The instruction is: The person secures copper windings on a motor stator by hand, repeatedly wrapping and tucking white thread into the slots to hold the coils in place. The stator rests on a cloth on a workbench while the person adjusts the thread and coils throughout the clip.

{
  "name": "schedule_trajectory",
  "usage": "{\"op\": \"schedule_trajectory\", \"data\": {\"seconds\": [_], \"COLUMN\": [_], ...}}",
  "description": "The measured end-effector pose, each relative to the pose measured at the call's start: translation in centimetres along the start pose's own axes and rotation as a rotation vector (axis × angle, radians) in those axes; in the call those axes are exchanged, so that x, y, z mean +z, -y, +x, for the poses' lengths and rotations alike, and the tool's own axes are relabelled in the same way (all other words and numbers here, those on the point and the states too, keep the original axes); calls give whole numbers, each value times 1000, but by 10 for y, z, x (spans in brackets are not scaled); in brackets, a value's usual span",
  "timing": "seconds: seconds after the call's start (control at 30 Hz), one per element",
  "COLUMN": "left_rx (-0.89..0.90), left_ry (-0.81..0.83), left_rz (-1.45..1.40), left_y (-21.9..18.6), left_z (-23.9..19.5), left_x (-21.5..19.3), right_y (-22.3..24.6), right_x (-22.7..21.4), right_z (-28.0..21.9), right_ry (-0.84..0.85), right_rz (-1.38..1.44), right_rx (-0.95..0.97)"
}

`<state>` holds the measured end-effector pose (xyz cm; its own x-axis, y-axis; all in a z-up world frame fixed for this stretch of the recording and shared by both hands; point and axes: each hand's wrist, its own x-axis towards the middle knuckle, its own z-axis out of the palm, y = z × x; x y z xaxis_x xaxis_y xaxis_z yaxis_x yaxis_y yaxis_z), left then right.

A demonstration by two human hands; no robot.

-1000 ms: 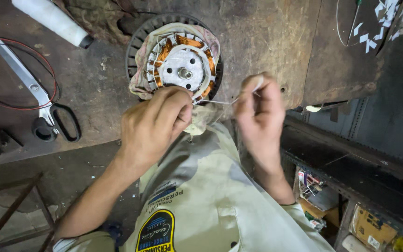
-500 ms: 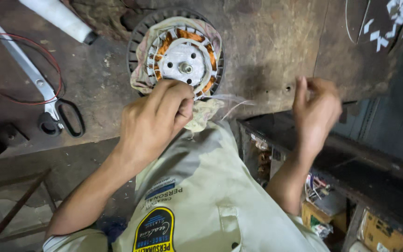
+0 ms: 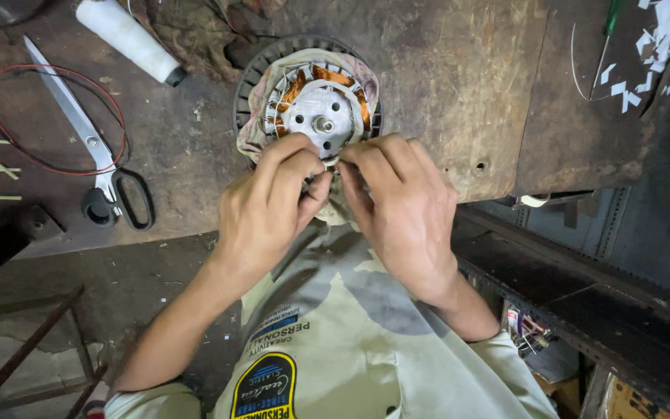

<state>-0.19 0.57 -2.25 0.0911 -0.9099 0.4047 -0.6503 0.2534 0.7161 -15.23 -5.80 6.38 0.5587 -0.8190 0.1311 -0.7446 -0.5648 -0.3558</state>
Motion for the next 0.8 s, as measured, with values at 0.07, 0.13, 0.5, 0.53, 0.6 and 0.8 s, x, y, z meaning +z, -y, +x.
{"op": "schedule_trajectory", "data": {"seconds": [0.07,0.13,0.5,0.53,0.6,0.8], "left_rx": [8,11,20,42,87,153], "left_ry": [-48,-83,-15,28,118,179], "left_rz": [46,77,63,92,148,196], "left_y": [-1,-1,-5,-5,-5,-6], "left_z": [-5,-8,-12,-11,-8,-1], "left_x": [4,7,4,2,-1,-8], "right_y": [0,-2,-33,-37,-46,-66], "right_x": [2,4,35,40,46,62], "right_z": [-1,-3,-24,-26,-32,-46], "right_ry": [-6,-24,-35,-24,-5,57], "right_rz": [-7,9,428,499,583,888], "right_rx": [1,-3,258,311,346,413]}}
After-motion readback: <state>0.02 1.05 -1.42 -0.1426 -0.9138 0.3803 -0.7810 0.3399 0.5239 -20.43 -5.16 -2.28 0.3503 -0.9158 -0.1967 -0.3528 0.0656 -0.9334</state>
